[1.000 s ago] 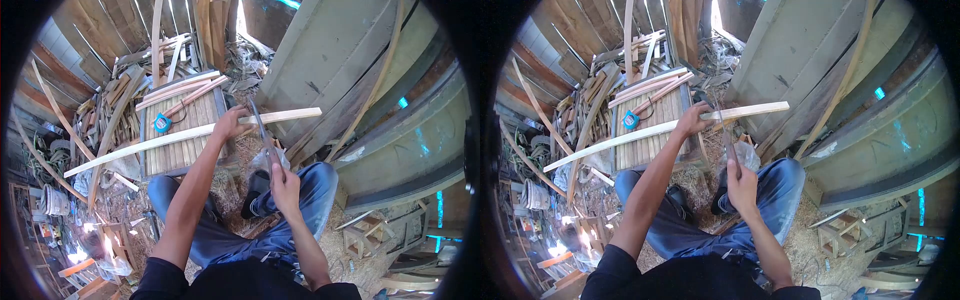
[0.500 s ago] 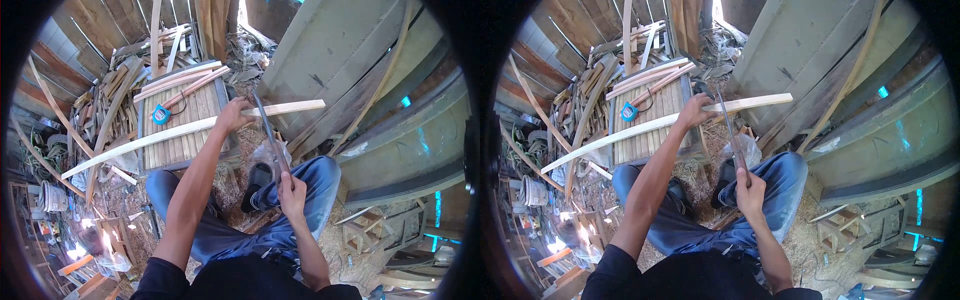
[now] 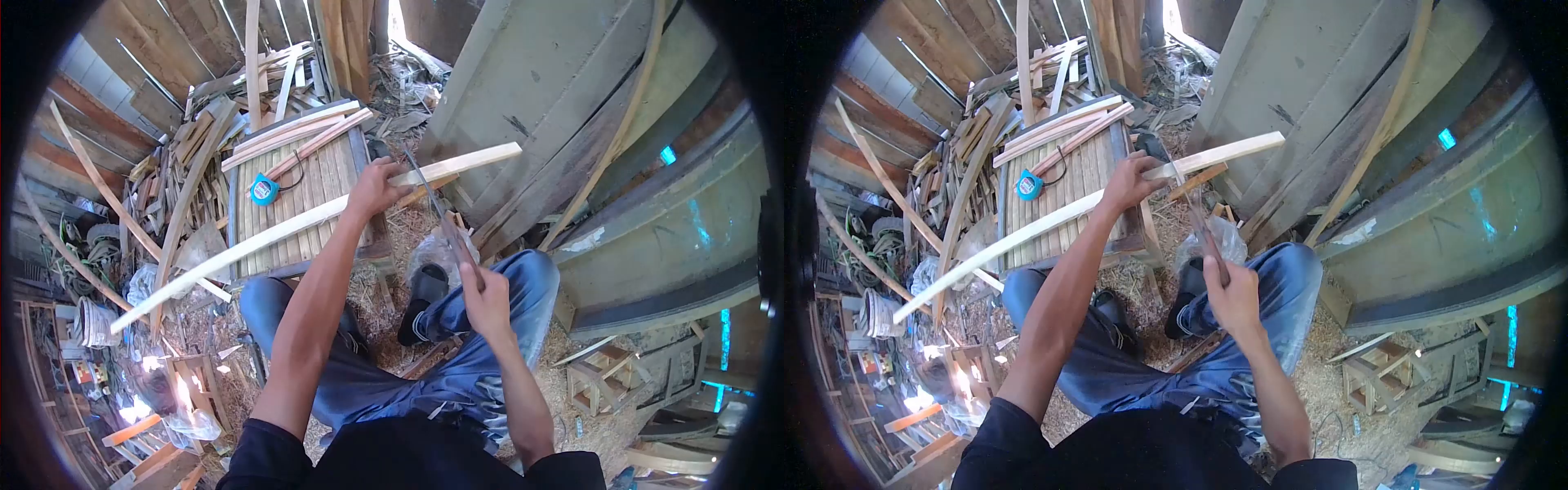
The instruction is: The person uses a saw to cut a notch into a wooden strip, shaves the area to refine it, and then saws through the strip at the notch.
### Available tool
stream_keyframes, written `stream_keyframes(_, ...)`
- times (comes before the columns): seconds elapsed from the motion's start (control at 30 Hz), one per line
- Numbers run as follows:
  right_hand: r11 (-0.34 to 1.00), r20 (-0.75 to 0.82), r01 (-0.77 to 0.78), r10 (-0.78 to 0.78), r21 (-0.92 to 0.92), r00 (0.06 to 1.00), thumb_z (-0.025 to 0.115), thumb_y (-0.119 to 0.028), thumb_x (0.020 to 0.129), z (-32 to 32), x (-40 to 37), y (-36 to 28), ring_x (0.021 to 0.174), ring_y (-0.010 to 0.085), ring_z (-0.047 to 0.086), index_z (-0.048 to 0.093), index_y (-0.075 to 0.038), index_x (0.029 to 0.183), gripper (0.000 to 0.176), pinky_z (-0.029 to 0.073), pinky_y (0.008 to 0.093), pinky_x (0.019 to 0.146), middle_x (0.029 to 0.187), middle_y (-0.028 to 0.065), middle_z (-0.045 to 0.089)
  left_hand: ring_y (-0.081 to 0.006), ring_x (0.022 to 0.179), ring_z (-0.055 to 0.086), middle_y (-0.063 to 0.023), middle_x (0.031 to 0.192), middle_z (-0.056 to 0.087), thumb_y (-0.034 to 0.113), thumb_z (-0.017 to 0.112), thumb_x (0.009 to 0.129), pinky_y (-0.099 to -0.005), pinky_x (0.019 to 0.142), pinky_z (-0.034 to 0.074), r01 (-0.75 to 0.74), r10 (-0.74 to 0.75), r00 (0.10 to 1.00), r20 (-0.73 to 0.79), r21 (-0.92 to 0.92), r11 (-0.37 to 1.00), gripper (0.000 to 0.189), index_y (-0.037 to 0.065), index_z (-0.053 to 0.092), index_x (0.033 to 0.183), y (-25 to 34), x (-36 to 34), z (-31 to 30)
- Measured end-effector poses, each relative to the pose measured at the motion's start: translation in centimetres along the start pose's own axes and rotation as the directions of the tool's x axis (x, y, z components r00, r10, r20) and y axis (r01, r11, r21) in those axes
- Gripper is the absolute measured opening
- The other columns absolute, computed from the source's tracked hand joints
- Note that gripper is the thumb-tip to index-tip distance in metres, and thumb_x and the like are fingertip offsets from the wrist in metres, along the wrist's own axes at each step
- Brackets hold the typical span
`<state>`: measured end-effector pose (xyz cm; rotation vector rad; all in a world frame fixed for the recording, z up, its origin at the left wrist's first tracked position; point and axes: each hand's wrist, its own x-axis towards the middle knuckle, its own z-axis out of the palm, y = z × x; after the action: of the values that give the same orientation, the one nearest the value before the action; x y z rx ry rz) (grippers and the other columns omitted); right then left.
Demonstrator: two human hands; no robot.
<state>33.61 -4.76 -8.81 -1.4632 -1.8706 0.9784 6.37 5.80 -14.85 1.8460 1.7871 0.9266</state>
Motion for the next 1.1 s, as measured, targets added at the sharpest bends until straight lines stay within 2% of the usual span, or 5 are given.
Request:
stream_keyframes(0.1, 0.953, 0.047, -0.204, 0.199, 0.224, 0.979, 0.054, -0.030, 0.098, -0.5, -3.2, 0.6, 0.047, 0.0092, 0.041, 0.056, 0.000, 0.064, 0.045, 0.035, 0.0311, 0.047, 0.051, 0.0011, 0.046, -0.0328, 0.085, 0.062, -0.0146, 0.087, 0.061, 0.024, 0.081, 0.067, -0.0405, 0.076, 0.050, 0.042, -0.042, 0.999, 0.011, -0.068, 0.997, 0.040, 0.002, 0.071, 0.099, 0.1, -0.2, 0.0)
stream_keyframes(0.23, 0.992, 0.000, -0.117, 0.118, 0.052, 0.993, 0.055, -0.035, 0.095, 0.7, -2.2, -2.2, 0.051, 0.0360, 0.056, 0.061, 0.005, 0.073, 0.046, 0.043, 0.0424, 0.053, 0.057, 0.0219, 0.054, -0.0315, 0.084, 0.062, -0.0138, 0.086, 0.061, 0.024, 0.080, 0.067, -0.0401, 0.076, 0.050, 0.013, -0.011, 0.999, 0.048, -0.036, 0.999, 0.040, 0.001, 0.072, 0.098, -0.1, -0.2, 0.4)
stream_keyframes(0.4, 0.994, -0.004, -0.097, 0.098, 0.049, 0.995, 0.054, -0.036, 0.095, 2.4, 2.1, -3.3, 0.055, 0.0396, 0.058, 0.063, 0.006, 0.078, 0.046, 0.043, 0.0436, 0.056, 0.058, 0.0247, 0.054, -0.0254, 0.080, 0.060, -0.0115, 0.085, 0.059, 0.018, 0.080, 0.067, -0.0348, 0.074, 0.049, 0.023, -0.020, 0.998, 0.060, -0.062, 0.998, 0.038, 0.000, 0.071, 0.100, -0.2, -0.3, 0.2)
stream_keyframes(0.6, 0.945, 0.027, -0.193, 0.193, 0.264, 0.981, 0.052, -0.033, 0.099, 0.5, -3.9, 0.2, 0.045, 0.0088, 0.047, 0.055, -0.001, 0.063, 0.049, 0.038, 0.0261, 0.045, 0.051, 0.0010, 0.050, -0.0297, 0.083, 0.062, -0.0131, 0.087, 0.060, 0.024, 0.079, 0.067, -0.0382, 0.074, 0.050, 0.023, -0.022, 0.999, 0.046, -0.035, 0.999, 0.040, 0.001, 0.071, 0.098, -0.3, -0.1, -0.1)
stream_keyframes(1.1, 0.990, -0.098, 0.015, -0.001, 0.143, 0.995, 0.059, -0.019, 0.093, -0.8, -3.6, -0.9, 0.046, 0.0093, 0.045, 0.053, 0.001, 0.068, 0.033, 0.036, 0.0310, 0.045, 0.049, 0.0040, 0.043, -0.0263, 0.085, 0.063, -0.0107, 0.090, 0.061, 0.030, 0.082, 0.068, -0.0356, 0.077, 0.050, 0.037, -0.037, 0.996, 0.079, -0.002, 0.999, 0.044, 0.001, 0.071, 0.098, 0.5, 0.3, -0.3)
